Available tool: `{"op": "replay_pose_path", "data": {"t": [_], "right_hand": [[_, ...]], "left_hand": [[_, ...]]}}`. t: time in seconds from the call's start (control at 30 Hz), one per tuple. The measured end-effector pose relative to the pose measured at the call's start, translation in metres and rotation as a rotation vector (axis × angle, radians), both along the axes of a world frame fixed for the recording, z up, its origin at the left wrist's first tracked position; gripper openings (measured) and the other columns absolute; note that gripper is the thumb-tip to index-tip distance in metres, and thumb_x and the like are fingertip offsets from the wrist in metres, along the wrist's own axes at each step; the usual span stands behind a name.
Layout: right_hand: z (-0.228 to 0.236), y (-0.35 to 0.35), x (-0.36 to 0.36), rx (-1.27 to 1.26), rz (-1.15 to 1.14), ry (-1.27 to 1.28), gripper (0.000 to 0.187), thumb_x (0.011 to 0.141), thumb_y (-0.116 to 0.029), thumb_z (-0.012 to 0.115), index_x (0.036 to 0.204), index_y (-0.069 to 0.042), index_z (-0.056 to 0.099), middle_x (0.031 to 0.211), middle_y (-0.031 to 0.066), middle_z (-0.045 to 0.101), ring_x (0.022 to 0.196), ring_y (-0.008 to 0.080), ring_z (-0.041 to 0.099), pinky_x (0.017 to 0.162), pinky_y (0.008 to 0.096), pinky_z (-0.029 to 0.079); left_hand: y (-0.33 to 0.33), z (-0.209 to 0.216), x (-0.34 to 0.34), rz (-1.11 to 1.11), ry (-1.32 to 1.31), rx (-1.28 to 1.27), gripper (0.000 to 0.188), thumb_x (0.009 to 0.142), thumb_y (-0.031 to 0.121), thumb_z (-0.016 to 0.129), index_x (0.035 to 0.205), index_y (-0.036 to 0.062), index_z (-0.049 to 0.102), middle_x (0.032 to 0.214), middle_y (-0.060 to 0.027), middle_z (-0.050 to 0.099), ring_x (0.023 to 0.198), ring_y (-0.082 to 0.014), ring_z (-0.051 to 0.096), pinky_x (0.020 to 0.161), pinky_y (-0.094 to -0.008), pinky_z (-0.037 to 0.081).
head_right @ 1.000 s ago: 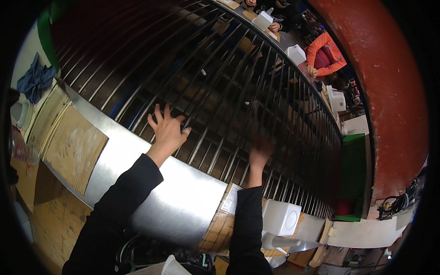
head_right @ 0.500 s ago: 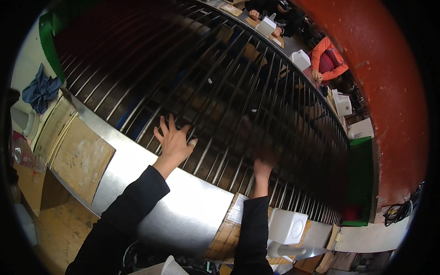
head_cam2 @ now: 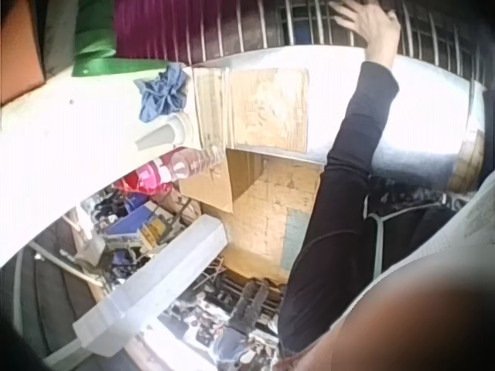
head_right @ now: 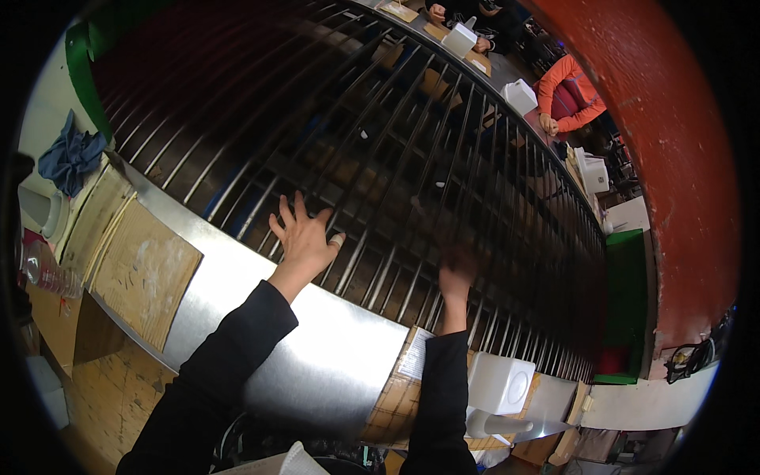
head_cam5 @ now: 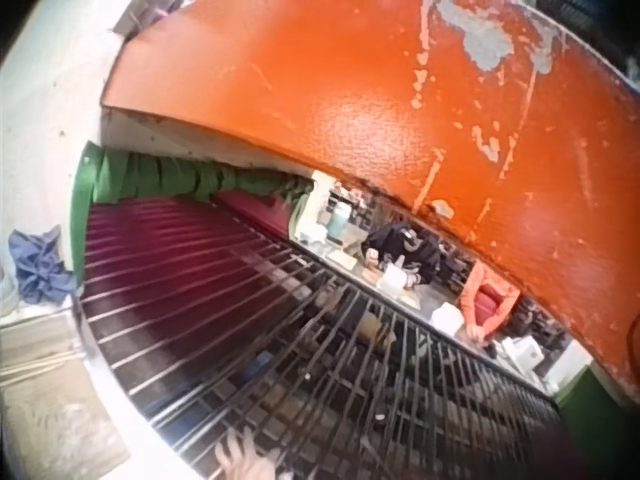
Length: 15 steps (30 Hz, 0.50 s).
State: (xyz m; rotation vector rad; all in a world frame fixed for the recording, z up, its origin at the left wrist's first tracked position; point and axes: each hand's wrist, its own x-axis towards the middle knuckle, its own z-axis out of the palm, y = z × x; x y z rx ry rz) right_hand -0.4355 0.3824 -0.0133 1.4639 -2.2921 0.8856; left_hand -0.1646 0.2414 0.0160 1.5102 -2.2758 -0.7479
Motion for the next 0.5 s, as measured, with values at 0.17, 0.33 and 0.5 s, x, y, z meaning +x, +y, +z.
{"op": "replay_pose_path", "data": {"t": [0.17,0.33,0.5], "right_hand": [[-0.002,0.002,0.004,0.011,-0.097,-0.174,0.015,0.081,-0.016,0.063,0.087,-0.002,0.065,0.089,0.0173,0.064,0.088,0.0346,0.060,0.078,0.0380,0.047],[-0.007,0.003,-0.006,-0.094,-0.011,-0.165,0.020,0.079,-0.017,0.066,0.093,-0.003,0.066,0.093,0.0168,0.065,0.091,0.0320,0.062,0.082,0.0373,0.046],[-0.005,0.008,-0.014,0.122,0.022,0.172,0.024,0.078,-0.016,0.068,0.098,-0.003,0.066,0.095,0.0151,0.067,0.092,0.0308,0.063,0.085,0.0359,0.046]], "left_hand": [[0.001,-0.001,-0.001,0.009,-0.001,0.001,0.047,0.075,0.032,0.070,0.117,0.0132,0.060,0.141,-0.0310,0.023,0.133,-0.0487,0.008,0.102,-0.0640,0.009],[0.001,-0.003,-0.005,0.023,-0.008,-0.001,0.046,0.075,0.031,0.070,0.117,0.0139,0.060,0.141,-0.0308,0.022,0.133,-0.0485,0.007,0.101,-0.0641,0.010],[0.001,-0.005,-0.005,0.051,0.005,-0.020,0.047,0.074,0.030,0.071,0.116,0.0139,0.061,0.142,-0.0300,0.021,0.133,-0.0486,0.006,0.101,-0.0636,0.011]]}}
